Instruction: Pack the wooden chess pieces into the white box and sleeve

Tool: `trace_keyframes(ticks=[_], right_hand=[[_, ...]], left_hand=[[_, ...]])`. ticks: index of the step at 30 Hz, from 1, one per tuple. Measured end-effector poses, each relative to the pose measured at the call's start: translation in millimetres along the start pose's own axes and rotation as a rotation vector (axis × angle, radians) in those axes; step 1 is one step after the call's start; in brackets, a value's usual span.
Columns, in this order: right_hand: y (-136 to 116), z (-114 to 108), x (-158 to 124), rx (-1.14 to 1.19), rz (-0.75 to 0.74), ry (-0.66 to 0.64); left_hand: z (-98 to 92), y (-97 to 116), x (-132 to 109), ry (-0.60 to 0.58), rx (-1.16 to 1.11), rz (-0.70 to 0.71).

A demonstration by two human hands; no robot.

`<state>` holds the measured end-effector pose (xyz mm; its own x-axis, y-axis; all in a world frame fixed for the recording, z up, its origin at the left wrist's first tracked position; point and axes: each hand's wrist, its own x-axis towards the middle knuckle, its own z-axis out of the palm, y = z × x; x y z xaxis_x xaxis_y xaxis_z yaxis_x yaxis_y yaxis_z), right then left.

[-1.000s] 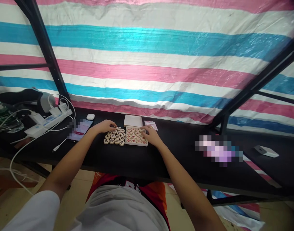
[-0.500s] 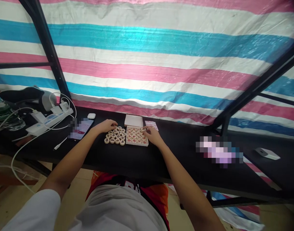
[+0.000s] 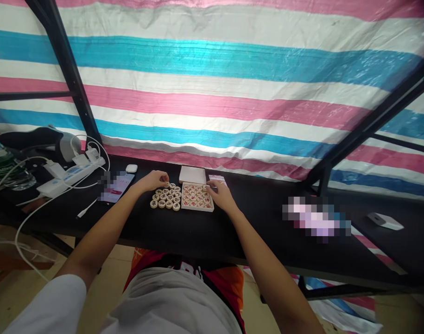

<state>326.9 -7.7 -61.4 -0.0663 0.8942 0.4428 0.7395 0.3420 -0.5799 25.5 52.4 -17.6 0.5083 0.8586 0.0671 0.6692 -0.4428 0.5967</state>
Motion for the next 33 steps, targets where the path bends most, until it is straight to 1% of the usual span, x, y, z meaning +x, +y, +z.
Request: trace_keyframes(ticks=[3,6,8,10,12,15,20,25,28,30,33], right_hand=[[-11.3,-2.6,-2.6,-0.006,-0.088,-0.002],[-28.8,-4.7,-8.3,0.01,-0.216,-0.081],[-41.1,-5.3,-12.8,0.028,-0.291,-0.133],[-50.9,-4.9,-16.6,0.029,-0.334,-0.155],[-56.7,-3.3,-19.1,0.019,-0.352,-0.166],[-58.3,0.4,-20.9,-0.001,-0.363,-0.167],[-54.3,4.9,-21.1,-0.033,-0.383,-0.142],[-52.3,7.3,-20.7,-0.061,-0.395,-0.162],[-49.8,6.1,-17.8,-0.072,-0.367,-0.149],[-45.3,5.4,-13.7,-0.078,-0.304,-0.094],[-33.5,7.5,-4.8,-0.131,-0.212,-0.025]], left_hand=[[0.7,15.9,-3.9,0.05,-0.183,0.043],[7.5,36.1,-8.9,-0.003,-0.438,0.1],[15.5,47.1,-11.7,-0.05,-0.537,0.121],[24.9,53.5,-13.1,-0.084,-0.593,0.136],[34.2,55.4,-12.7,-0.101,-0.634,0.143],[45.0,53.7,-10.3,-0.108,-0.678,0.134],[53.3,51.1,-8.0,-0.097,-0.719,0.132],[56.5,52.7,-8.4,-0.11,-0.642,0.122],[50.0,54.2,-10.1,-0.096,-0.506,0.152],[40.5,52.7,-11.3,-0.022,-0.318,0.185],[24.6,44.5,-11.7,0.115,0.019,0.231]])
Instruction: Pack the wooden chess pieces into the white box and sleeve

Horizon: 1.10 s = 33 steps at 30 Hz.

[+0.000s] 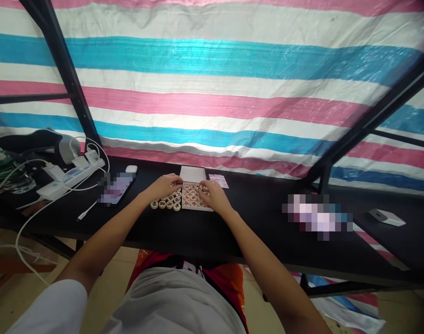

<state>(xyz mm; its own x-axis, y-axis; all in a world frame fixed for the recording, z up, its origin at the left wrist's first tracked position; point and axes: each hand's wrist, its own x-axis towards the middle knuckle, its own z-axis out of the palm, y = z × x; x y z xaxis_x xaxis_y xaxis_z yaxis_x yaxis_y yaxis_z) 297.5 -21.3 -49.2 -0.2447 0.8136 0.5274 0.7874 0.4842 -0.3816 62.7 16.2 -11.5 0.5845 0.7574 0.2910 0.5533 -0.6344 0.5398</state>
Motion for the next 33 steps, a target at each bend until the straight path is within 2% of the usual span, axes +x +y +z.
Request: trace_keyframes(ticks=[2,6,10,14,18,24,29,33], right_hand=[[9.4,4.8,4.0,-0.035,0.043,0.006],[21.0,12.7,8.2,-0.053,0.12,-0.004],[19.9,13.1,7.7,-0.093,0.09,0.002],[15.3,11.5,6.0,-0.096,0.016,-0.033],[17.8,9.8,2.4,-0.031,0.035,-0.01],[26.5,1.8,-3.3,0.023,0.085,0.031],[27.8,-24.3,-3.0,-0.083,0.055,0.079],[56.7,-72.4,-25.7,-0.343,0.057,0.154]], left_hand=[[-7.0,-8.1,-0.4,0.012,0.128,0.008],[-9.3,-20.3,-1.1,-0.061,0.189,-0.04],[-4.5,-22.9,-0.3,-0.09,0.222,-0.039],[-1.0,-21.0,-0.8,-0.061,0.204,0.03],[-0.8,-15.9,-3.1,-0.074,0.178,0.092],[2.3,-4.4,-3.2,-0.196,0.101,0.253],[4.6,1.6,-3.4,-0.25,0.067,0.243],[3.3,1.7,-4.4,-0.271,0.088,0.211]])
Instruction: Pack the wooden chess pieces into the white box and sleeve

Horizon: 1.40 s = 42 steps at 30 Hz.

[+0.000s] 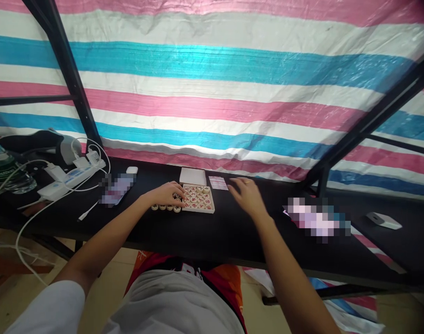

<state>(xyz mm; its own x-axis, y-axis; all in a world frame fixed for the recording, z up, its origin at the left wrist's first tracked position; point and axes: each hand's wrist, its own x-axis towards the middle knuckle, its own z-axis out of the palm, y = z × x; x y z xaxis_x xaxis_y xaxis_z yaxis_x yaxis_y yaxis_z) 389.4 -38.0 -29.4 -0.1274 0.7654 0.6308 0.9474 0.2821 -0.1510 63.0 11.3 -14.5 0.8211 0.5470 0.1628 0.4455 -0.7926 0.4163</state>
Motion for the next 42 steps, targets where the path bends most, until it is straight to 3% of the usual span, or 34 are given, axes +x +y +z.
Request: trace_keyframes(ticks=[3,6,10,17,27,29,31,34,35,39,42], right_hand=[[54.7,-33.9,-34.1,-0.226,0.101,0.1],[104.2,-62.4,-78.3,-0.454,0.176,0.116],[145.1,-80.1,-117.6,-0.559,0.297,0.023],[175.3,-77.6,-122.2,-0.506,0.375,-0.093],[184.6,-78.4,-110.2,-0.484,0.53,-0.23],[181.7,-78.9,-109.3,-0.482,0.549,-0.234],[170.6,-79.4,-105.8,-0.479,0.506,-0.156],[131.2,-75.0,-88.6,-0.402,0.34,0.09],[112.6,-70.6,-78.9,-0.323,0.281,0.106],[33.1,-34.5,-28.1,0.105,0.11,-0.138],[-7.4,1.1,7.0,0.371,0.149,-0.285]], left_hand=[[-0.4,-0.3,-0.7,-0.017,0.035,0.004],[0.2,-0.3,-0.5,-0.029,0.053,-0.008],[1.4,-0.9,0.3,-0.032,0.056,-0.023],[-1.2,3.2,-0.7,-0.052,0.052,-0.058],[0.6,1.1,-0.7,-0.032,0.044,-0.031],[1.5,1.1,-0.4,-0.033,0.03,-0.037],[0.9,1.1,-0.6,-0.018,0.01,-0.049],[-3.7,-4.3,-2.6,0.053,-0.002,-0.089],[-6.0,-8.6,-3.8,0.08,0.008,-0.114],[-14.1,-33.4,-9.6,0.121,0.105,-0.254],[-14.7,-46.9,-12.4,0.078,0.122,-0.312]])
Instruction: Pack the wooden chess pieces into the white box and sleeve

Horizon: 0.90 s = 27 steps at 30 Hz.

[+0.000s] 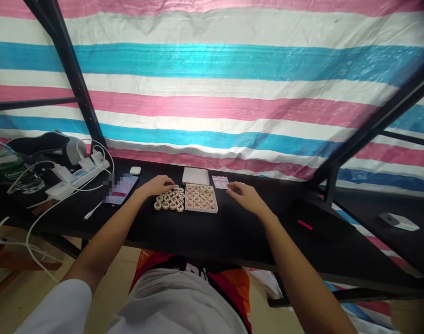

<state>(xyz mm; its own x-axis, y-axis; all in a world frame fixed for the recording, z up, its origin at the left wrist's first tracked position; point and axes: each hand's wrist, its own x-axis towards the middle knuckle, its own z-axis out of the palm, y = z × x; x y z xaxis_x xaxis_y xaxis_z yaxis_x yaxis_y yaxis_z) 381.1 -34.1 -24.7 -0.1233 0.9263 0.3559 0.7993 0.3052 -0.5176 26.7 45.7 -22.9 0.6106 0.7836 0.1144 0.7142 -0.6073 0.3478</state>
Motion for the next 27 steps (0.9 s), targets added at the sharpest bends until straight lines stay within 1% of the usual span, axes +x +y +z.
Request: trace_keyframes(ticks=[2,5,7,8,9,11,13,15,17,20,21,24,27], right_hand=[[-9.0,19.6,17.9,0.094,0.059,0.017],[-11.7,38.6,25.7,0.161,0.109,0.16],[-12.5,46.0,21.4,0.163,0.057,0.241],[-13.7,48.8,18.2,0.149,0.0,0.248],[-15.6,51.3,15.3,0.131,-0.066,0.227],[-21.1,56.4,11.5,0.096,-0.173,0.125],[-26.9,61.5,11.0,0.079,-0.213,0.003],[-30.1,65.6,12.0,0.083,-0.213,-0.063],[-28.8,68.0,13.0,0.097,-0.2,-0.042],[-19.6,68.9,13.9,0.136,-0.144,0.052],[-15.8,69.0,14.4,0.151,-0.117,0.06],[-8.1,68.9,16.5,0.185,-0.054,0.029],[-9.0,67.2,17.2,0.205,-0.029,0.049]], left_hand=[[2.7,-1.9,0.5,-0.033,-0.005,-0.009],[7.1,2.0,1.2,-0.04,0.006,-0.016],[8.6,5.1,1.4,-0.022,0.021,-0.024],[8.6,6.3,1.3,-0.012,0.029,-0.03],[8.2,7.1,1.0,-0.006,0.037,-0.036],[6.3,8.3,0.1,0.002,0.055,-0.063],[4.0,9.6,-1.1,0.0,0.065,-0.097],[2.2,11.4,-2.0,-0.008,0.058,-0.128],[1.4,13.8,-2.0,-0.019,0.046,-0.164],[2.0,16.9,-0.4,-0.021,0.017,-0.203],[2.5,17.5,0.3,-0.021,-0.005,-0.208],[3.4,17.7,1.5,-0.037,-0.07,-0.213],[2.4,17.1,0.7,-0.034,-0.023,-0.234]])
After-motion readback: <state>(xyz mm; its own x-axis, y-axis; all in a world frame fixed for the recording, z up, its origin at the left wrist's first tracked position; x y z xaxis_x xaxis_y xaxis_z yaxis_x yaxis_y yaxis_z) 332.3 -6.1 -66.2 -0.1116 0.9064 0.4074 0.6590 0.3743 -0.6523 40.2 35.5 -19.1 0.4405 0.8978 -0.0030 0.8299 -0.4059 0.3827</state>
